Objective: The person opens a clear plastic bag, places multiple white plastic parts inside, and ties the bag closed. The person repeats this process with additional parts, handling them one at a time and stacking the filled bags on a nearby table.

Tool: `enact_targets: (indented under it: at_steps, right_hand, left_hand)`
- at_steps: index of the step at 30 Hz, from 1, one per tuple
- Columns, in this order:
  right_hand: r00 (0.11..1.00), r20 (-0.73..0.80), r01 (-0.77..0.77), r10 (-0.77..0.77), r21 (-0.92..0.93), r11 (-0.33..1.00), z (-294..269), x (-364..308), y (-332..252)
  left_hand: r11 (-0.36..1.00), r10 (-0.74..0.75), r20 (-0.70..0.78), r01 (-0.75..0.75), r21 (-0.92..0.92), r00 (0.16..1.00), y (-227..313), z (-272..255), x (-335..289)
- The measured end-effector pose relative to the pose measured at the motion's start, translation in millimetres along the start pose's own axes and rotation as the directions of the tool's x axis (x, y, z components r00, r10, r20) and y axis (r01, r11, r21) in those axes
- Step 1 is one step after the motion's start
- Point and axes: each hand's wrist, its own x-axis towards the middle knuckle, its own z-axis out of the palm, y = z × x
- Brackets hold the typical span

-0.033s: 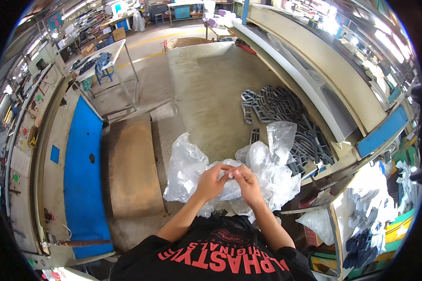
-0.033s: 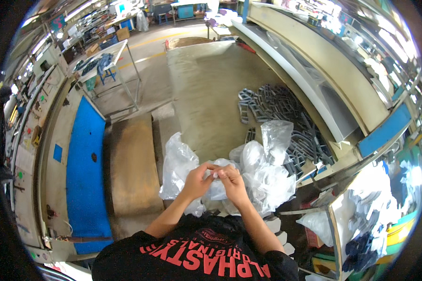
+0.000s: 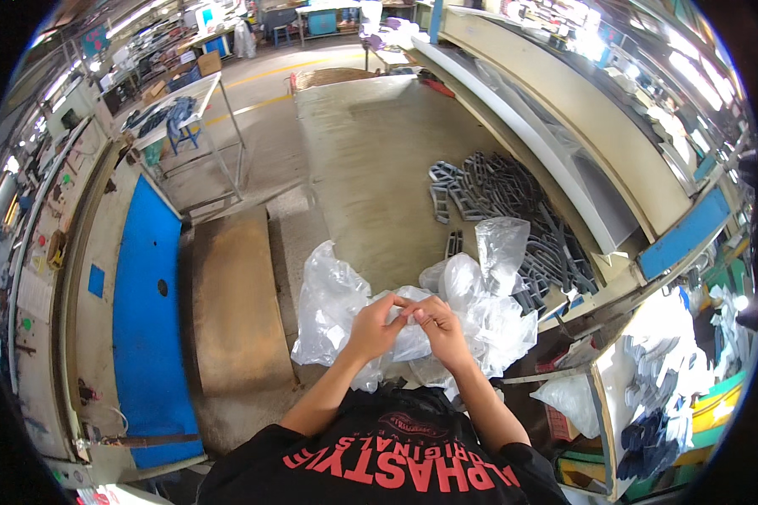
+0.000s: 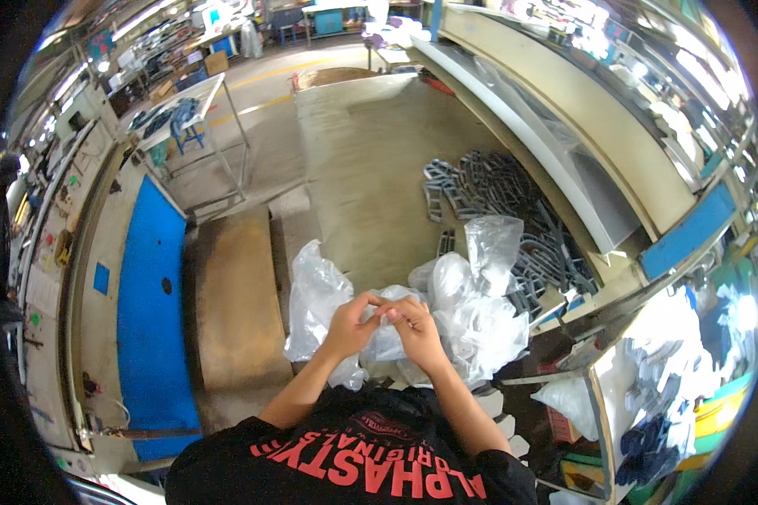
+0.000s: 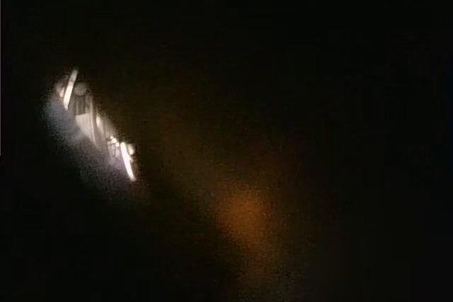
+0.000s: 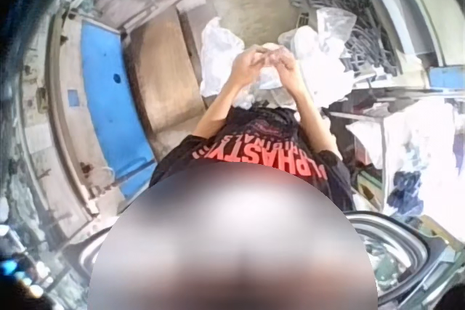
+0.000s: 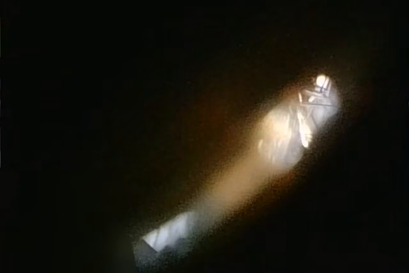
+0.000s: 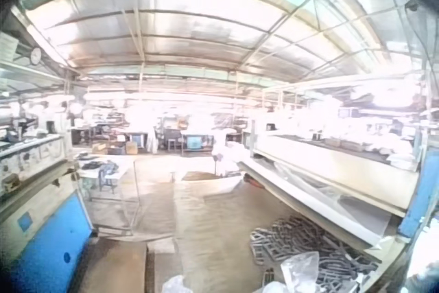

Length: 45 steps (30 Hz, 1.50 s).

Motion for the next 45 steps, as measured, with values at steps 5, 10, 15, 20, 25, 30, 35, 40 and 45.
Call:
enact_targets:
  at_steps: [5, 10, 15, 20, 25, 30, 35, 40, 45]
  right_hand:
    - [0.961, 0.075, 0.270, -0.265, -0.451, 0.851, -12, 0, -13]
    - [0.976, -0.105, 0.106, -0.191, -0.540, 0.835, -8, -4, -10]
    - [0.975, -0.087, 0.123, -0.204, -0.550, 0.826, -14, -3, -6]
    - [0.936, -0.022, 0.239, -0.352, -0.693, 0.680, -11, -5, -7]
    - [0.886, -0.035, 0.265, -0.463, -0.780, 0.567, 1, -2, -12]
    - [0.881, 0.006, 0.247, -0.473, -0.860, 0.447, 8, 2, -21]
    - [0.897, 0.015, 0.205, -0.442, -0.899, 0.387, 17, 6, -25]
    - [0.871, 0.197, 0.445, -0.449, -0.703, 0.554, 19, 14, -13]
    - [0.847, 0.321, 0.526, -0.423, -0.614, 0.589, 13, 8, 8]
  left_hand:
    - [0.949, 0.112, 0.230, -0.035, -0.313, 0.967, -7, -15, 11]
    - [0.948, 0.180, 0.200, -0.115, -0.296, 0.963, -13, -12, 17]
    - [0.938, 0.287, 0.097, -0.259, -0.230, 0.953, -10, -6, 18]
    - [0.968, 0.242, 0.000, -0.241, 0.067, 0.970, 1, -6, 16]
    - [0.971, 0.068, -0.110, -0.041, 0.235, 0.992, 3, 5, 15]
    - [0.962, 0.162, -0.020, -0.154, 0.227, 0.987, -24, 10, 21]
    - [0.848, 0.005, 0.142, 0.071, -0.525, 0.990, -40, 8, 25]
    - [0.632, -0.324, 0.148, 0.330, -0.701, 0.934, -35, 15, 21]
    - [0.622, -0.372, 0.126, 0.348, -0.702, 0.920, -55, 26, 22]
